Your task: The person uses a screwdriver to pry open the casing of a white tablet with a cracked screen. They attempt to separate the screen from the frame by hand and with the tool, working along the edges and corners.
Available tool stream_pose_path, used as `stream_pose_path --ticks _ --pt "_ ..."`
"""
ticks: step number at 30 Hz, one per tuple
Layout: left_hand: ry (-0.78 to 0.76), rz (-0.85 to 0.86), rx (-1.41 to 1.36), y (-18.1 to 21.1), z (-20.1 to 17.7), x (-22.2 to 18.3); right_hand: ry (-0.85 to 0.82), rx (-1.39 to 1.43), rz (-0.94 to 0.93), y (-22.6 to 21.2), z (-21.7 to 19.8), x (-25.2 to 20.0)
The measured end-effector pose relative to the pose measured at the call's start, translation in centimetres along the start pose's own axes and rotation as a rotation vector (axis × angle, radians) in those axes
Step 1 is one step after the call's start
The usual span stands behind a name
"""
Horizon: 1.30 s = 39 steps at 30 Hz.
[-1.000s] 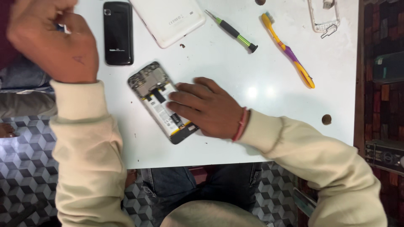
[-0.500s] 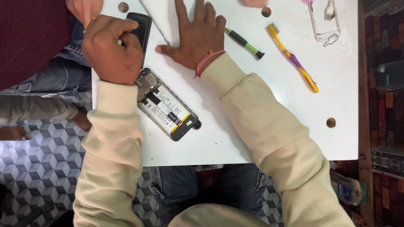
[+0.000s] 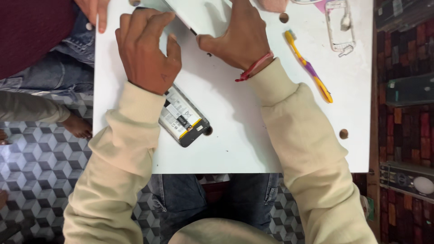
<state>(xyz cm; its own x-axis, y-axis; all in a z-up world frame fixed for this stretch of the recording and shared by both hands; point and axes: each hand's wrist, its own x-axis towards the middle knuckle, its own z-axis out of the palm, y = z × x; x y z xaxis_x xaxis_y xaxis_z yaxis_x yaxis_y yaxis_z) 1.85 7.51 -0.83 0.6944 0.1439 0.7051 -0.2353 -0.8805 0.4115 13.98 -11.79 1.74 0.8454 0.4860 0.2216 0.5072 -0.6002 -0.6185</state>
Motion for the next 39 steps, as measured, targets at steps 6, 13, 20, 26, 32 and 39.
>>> stream_pose_path --ticks 6,13,20,26,32,39 --pt "0.014 -0.115 -0.037 0.8 1.3 -0.2 -0.078 0.544 -0.202 1.6 -2.9 -1.8" --pt "-0.021 -0.193 -0.858 3.4 -0.2 -0.3 -0.378 0.906 -0.014 -1.8 -3.5 -12.2" --pt "-0.105 -0.256 -0.935 8.6 0.3 -2.1 -0.466 0.993 -0.355 -3.5 -4.0 -16.2" --pt "-0.132 -0.438 -1.16 10.6 1.2 -2.8 -0.246 0.547 -0.468 -0.2 -4.4 -12.0" --pt "-0.146 -0.475 -1.096 9.4 0.4 -2.2 -0.154 -0.041 -0.646 0.5 -3.2 -11.4" --pt "-0.382 -0.509 -1.159 11.5 0.5 -2.8 0.023 0.316 -0.652 -0.1 -6.5 -11.9"
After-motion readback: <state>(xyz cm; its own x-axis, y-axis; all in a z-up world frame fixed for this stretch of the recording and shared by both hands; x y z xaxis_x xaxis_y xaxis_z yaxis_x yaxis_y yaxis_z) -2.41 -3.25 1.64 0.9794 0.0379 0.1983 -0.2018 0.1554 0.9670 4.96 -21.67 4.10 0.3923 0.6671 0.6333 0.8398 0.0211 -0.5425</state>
